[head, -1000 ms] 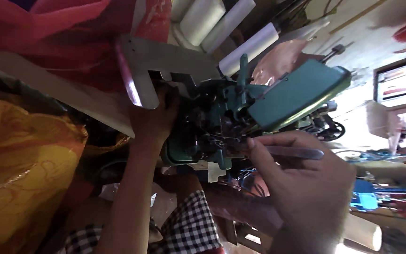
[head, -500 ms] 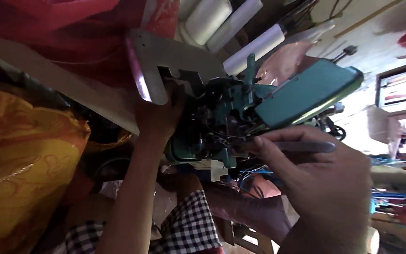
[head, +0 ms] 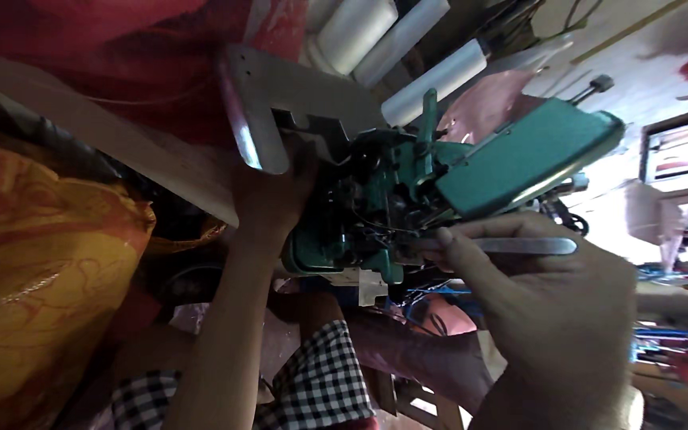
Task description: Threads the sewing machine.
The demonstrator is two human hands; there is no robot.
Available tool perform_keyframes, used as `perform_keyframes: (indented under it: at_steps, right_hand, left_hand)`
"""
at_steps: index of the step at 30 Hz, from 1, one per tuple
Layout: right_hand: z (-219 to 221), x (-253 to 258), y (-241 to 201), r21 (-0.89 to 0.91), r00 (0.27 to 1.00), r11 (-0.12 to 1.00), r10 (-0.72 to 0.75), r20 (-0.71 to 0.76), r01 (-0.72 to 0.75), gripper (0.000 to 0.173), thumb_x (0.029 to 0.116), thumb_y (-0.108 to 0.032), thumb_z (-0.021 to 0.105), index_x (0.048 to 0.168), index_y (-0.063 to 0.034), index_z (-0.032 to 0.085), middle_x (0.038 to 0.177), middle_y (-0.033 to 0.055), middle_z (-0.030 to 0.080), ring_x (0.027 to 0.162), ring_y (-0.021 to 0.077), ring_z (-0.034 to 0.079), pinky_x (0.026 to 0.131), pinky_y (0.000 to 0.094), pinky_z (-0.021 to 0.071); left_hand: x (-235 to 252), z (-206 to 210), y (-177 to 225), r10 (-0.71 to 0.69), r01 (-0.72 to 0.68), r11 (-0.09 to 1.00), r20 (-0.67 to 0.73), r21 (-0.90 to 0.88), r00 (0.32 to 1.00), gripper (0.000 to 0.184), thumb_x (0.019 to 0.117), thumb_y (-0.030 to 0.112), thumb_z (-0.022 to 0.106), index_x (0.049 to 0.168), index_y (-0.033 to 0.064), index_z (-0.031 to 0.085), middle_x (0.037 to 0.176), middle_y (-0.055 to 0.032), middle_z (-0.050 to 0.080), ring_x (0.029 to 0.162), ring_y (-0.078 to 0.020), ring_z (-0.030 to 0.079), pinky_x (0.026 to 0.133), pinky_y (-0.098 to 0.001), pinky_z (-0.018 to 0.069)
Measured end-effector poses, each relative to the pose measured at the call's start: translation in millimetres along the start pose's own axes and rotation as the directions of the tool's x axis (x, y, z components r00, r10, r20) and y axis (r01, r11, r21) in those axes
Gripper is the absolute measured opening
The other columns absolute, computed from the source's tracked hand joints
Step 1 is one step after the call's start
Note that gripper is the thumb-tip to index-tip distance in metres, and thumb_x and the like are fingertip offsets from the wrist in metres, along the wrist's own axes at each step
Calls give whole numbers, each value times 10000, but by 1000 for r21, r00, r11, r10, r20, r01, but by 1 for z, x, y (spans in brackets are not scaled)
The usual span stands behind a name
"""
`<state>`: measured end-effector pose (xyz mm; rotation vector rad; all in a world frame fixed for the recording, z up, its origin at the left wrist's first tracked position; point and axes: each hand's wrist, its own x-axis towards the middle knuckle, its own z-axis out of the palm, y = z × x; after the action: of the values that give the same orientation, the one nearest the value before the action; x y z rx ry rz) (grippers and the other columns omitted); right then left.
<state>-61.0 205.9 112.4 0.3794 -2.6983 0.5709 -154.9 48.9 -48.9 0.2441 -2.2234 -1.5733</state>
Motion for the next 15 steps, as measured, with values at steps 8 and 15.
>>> perform_keyframes:
  at_steps: [8, 15]
  right_hand:
    - [4, -2, -1, 99, 998, 994, 56, -34, -52, 59, 867, -145, 720, 909, -119, 687, 774, -101, 736, 686, -1, 719, 636, 172, 633]
    - [4, -1, -2, 106, 996, 991, 79, -30, -76, 54, 865, -134, 718, 905, -114, 689, 762, -98, 734, 678, 11, 723, 634, 182, 639]
  left_hand:
    - [-1, -2, 3, -24, 23, 1000, 24, 16, 999, 341, 1013, 390, 570, 1058, 103, 750, 1060, -149, 723, 1026, -320, 687, 853, -584, 515]
    - [0, -3, 4, -31, 30, 999, 33, 29, 999, 344, 1019, 391, 568, 1082, 104, 747, 1042, -150, 729, 1000, -328, 695, 832, -589, 517]
